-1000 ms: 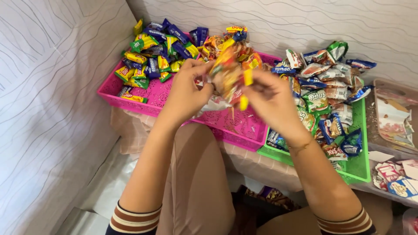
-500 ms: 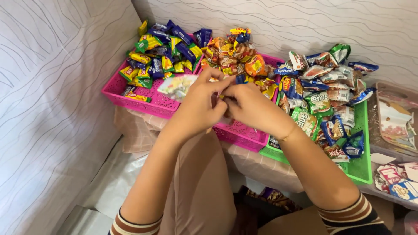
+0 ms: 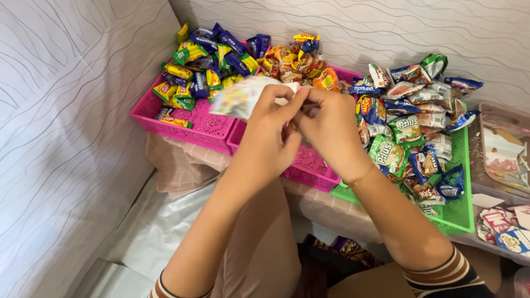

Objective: Selecting various small snack packets from bins and placing them into decorative gift bags to create gift packs.

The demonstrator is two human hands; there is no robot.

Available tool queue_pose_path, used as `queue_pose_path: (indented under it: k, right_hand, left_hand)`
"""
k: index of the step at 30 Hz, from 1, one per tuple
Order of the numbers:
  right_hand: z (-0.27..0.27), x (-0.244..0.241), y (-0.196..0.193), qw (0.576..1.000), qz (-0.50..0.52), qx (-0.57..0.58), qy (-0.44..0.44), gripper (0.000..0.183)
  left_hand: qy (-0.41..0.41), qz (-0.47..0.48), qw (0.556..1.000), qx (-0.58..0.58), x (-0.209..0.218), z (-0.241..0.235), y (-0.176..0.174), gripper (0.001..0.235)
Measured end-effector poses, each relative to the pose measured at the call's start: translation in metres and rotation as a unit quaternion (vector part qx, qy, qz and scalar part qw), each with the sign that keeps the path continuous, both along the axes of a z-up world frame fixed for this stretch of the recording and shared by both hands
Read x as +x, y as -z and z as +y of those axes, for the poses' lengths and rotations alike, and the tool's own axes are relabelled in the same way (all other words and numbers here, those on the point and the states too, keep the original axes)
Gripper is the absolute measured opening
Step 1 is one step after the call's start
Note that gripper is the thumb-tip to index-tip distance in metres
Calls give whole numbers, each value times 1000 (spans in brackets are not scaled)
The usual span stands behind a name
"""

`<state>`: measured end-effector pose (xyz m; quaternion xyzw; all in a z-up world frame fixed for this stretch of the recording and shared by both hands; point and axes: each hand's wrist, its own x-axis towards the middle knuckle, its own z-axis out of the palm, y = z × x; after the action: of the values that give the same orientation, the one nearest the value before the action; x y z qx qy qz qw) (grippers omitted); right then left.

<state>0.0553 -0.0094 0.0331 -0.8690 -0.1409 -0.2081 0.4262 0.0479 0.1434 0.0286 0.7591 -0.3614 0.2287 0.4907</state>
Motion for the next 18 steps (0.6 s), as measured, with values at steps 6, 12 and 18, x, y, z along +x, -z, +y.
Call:
queue_pose_path:
  k: [6,12,18]
  right_hand:
    - [-3,-3,3,985,-48,-161,44,26]
    - [-15,-11,-17,950,160,-211,-165,25]
    - [-25,8,16,908,221,-269,-232,37]
  left_hand:
    - [54,79,992,-85,22,-4,30,65]
    - [89,187,970,-125,41,1,65,66]
    - [132,221,954,-152,36,-1,70,66]
